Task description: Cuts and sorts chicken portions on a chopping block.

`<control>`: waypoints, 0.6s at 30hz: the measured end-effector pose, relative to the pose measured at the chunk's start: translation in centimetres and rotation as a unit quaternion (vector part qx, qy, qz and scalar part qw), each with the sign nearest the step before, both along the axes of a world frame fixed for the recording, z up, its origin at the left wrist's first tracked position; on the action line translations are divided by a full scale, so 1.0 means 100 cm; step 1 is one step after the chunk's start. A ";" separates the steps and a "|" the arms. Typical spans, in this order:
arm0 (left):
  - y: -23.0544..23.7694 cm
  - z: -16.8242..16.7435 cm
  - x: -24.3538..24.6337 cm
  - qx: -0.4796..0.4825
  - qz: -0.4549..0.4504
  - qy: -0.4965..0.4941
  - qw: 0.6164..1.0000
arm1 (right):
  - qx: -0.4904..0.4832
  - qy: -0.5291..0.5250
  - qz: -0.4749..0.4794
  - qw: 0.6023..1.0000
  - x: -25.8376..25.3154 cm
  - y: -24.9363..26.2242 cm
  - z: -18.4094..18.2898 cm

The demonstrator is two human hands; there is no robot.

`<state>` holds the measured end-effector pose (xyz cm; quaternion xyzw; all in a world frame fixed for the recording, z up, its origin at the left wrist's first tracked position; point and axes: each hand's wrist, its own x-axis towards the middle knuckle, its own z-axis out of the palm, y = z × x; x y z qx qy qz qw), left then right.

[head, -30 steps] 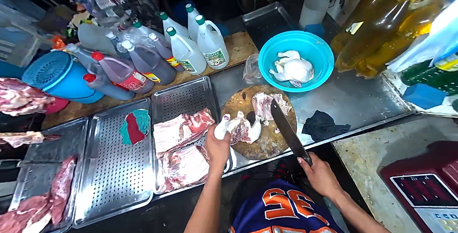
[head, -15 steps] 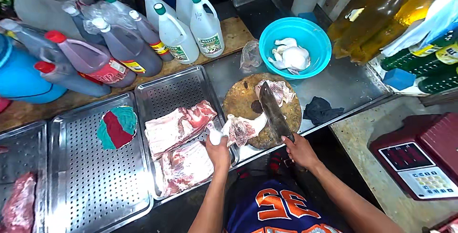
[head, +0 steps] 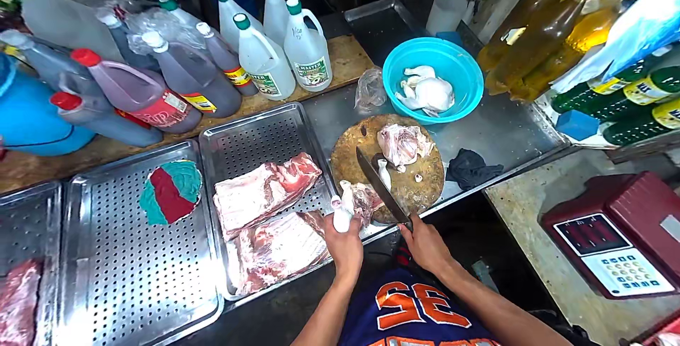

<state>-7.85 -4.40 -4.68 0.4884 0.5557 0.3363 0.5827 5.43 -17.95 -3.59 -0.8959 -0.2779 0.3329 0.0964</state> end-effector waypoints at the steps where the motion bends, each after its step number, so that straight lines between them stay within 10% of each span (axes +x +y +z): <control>1: -0.002 -0.001 -0.001 0.006 -0.002 0.005 1.000 | 0.005 -0.002 0.003 1.000 0.002 -0.001 0.003; 6: -0.012 -0.001 0.001 0.029 0.000 0.022 0.999 | 0.201 -0.079 -0.005 0.976 0.024 0.015 0.082; 11: -0.017 -0.003 0.002 0.046 0.002 0.019 0.999 | 0.510 -0.130 -0.033 0.850 0.022 0.041 0.132; 13: -0.018 -0.004 0.001 0.037 0.001 0.021 0.999 | 0.435 -0.144 -0.027 0.888 0.010 0.033 0.091; 15: -0.017 -0.004 0.001 0.028 0.004 0.018 0.999 | 0.153 -0.098 0.012 0.983 0.002 0.018 0.035; 18: -0.015 -0.006 -0.001 0.002 0.031 -0.005 1.000 | -0.073 -0.036 0.057 0.995 0.002 0.009 -0.012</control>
